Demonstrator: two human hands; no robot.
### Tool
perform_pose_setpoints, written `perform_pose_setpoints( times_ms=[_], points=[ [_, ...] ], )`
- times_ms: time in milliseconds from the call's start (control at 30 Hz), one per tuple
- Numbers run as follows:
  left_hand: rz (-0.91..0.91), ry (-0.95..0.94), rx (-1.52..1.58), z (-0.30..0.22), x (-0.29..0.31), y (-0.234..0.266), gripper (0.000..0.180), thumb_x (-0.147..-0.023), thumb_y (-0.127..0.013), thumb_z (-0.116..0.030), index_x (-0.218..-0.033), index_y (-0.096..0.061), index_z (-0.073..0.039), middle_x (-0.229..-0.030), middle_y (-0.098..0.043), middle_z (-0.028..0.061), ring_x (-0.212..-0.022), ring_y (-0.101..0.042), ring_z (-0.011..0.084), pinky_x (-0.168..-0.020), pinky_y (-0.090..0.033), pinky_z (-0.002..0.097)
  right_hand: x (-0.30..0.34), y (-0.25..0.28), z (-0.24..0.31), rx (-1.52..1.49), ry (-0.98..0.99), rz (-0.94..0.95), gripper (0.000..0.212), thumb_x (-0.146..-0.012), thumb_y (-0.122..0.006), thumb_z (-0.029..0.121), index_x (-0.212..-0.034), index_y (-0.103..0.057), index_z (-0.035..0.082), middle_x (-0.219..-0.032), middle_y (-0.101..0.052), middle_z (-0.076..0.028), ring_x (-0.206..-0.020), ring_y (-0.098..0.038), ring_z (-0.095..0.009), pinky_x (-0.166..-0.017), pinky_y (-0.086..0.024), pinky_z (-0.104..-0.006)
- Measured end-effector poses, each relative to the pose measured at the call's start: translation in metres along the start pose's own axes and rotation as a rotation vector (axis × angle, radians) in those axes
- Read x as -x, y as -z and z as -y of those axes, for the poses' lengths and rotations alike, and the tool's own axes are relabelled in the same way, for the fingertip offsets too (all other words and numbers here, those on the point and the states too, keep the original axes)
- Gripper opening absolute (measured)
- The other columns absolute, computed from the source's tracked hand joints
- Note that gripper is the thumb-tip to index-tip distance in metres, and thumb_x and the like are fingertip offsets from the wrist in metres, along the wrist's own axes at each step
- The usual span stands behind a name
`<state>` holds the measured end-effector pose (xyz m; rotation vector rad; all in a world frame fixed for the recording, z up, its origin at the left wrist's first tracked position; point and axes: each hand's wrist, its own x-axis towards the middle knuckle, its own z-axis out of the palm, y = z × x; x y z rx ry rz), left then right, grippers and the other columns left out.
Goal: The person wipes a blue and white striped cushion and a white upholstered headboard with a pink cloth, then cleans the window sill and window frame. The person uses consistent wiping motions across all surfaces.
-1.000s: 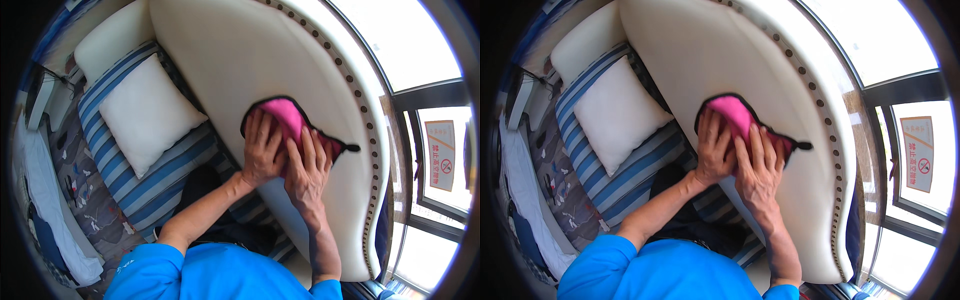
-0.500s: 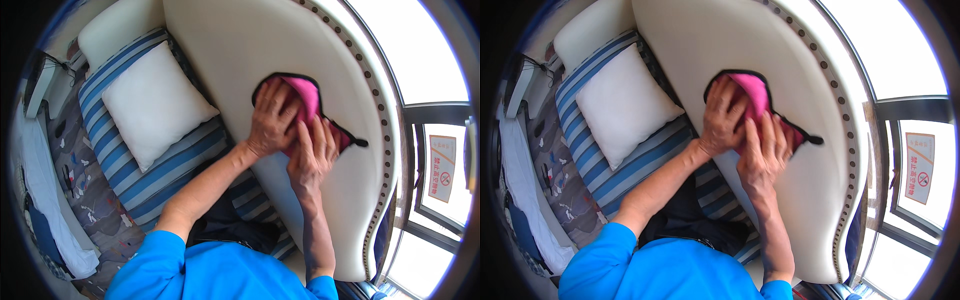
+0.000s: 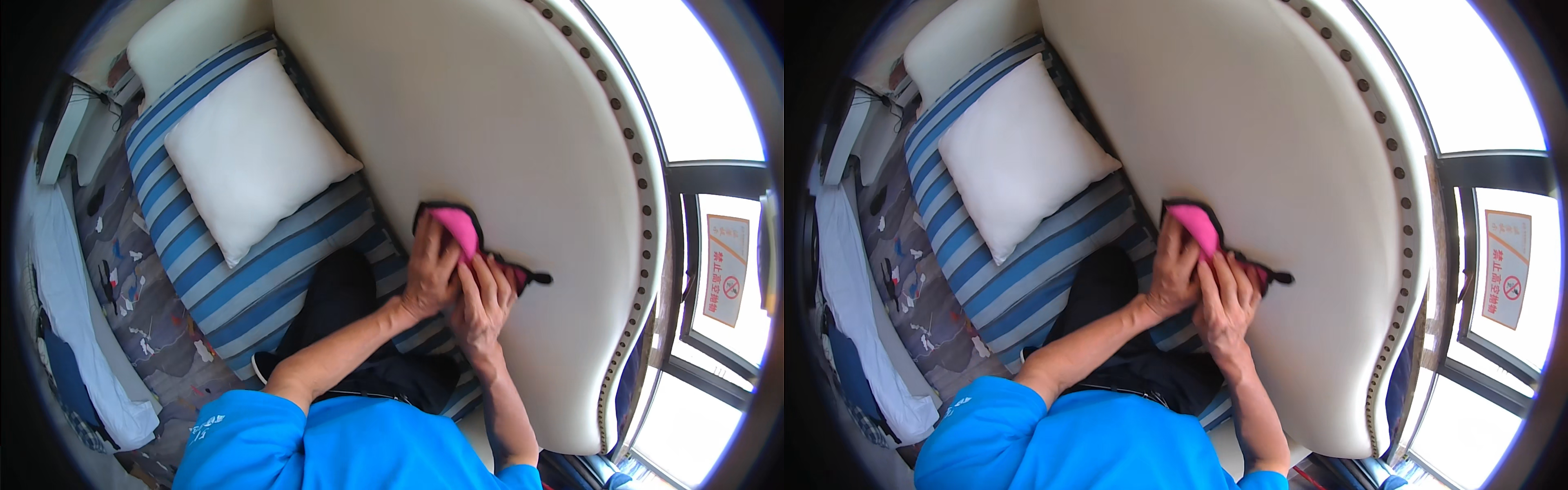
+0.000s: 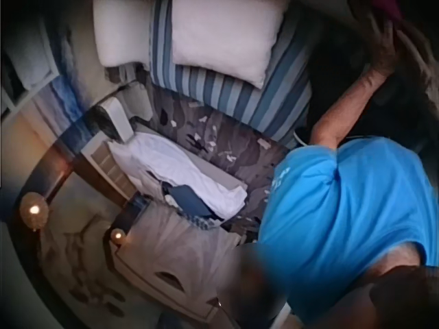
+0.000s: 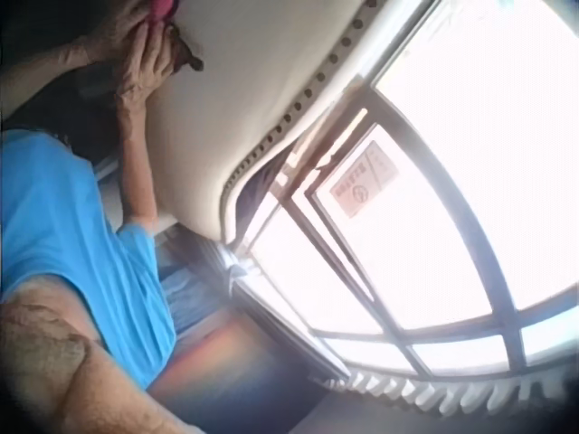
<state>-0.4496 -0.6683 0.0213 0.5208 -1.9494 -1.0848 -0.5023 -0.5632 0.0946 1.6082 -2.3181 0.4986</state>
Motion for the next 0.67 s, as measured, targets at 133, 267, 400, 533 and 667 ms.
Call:
perform_pose_setpoints(
  times_ms=[133,267,400,533,667],
  points=[
    [0.01,-0.048,0.008,-0.002,0.035,-0.011,0.05,-0.085,-0.068,-0.016,-0.132,-0.059,-0.001,-0.149,-0.036,0.0324,-0.136,-0.036,0.0585,-0.111,-0.036,0.0602,0.042,0.012,0.004,0.075,-0.046,0.069,0.038,-0.083,-0.061,-0.002,-0.119,-0.071,0.007,-0.135,-0.062,-0.013,-0.13,-0.053,-0.032,-0.115,-0.032,-0.0484],
    [-0.033,0.012,0.015,0.022,0.03,-0.002,0.049,-0.084,-0.069,-0.012,-0.131,-0.061,-0.001,-0.144,-0.043,0.0309,-0.126,-0.051,0.0524,-0.1,-0.05,0.0529,0.019,-0.008,0.011,0.061,-0.018,0.1,0.039,-0.083,-0.062,0.002,-0.121,-0.071,0.008,-0.137,-0.062,-0.013,-0.133,-0.052,-0.031,-0.114,-0.03,-0.0472],
    [-0.115,0.078,-0.069,0.063,0.001,0.019,0.043,-0.088,-0.066,-0.011,-0.128,-0.058,0.001,-0.14,-0.047,0.0298,-0.113,-0.06,0.0502,-0.09,-0.056,0.0467,-0.024,-0.054,0.021,0.004,0.075,0.167,0.043,-0.082,-0.062,0.005,-0.125,-0.068,0.009,-0.138,-0.061,-0.011,-0.132,-0.053,-0.029,-0.112,-0.031,-0.0449],
    [-0.134,0.131,0.008,0.133,-0.018,0.033,0.041,-0.094,-0.058,-0.007,-0.135,-0.052,-0.004,-0.144,-0.043,0.0277,-0.12,-0.055,0.0498,-0.094,-0.054,0.0483,-0.054,-0.1,0.033,-0.031,0.145,0.229,0.043,-0.085,-0.059,0.004,-0.127,-0.065,0.007,-0.138,-0.059,-0.012,-0.133,-0.051,-0.027,-0.111,-0.032,-0.0449],
    [-0.099,0.296,0.133,0.168,-0.001,0.024,0.047,-0.095,-0.059,-0.008,-0.141,-0.047,-0.008,-0.151,-0.037,0.0254,-0.124,-0.052,0.0508,-0.098,-0.051,0.0483,-0.052,-0.124,0.037,-0.035,0.142,0.349,0.047,-0.086,-0.059,0.005,-0.133,-0.061,0.008,-0.143,-0.055,-0.013,-0.136,-0.048,-0.028,-0.113,-0.031,-0.0455]
  ],
)
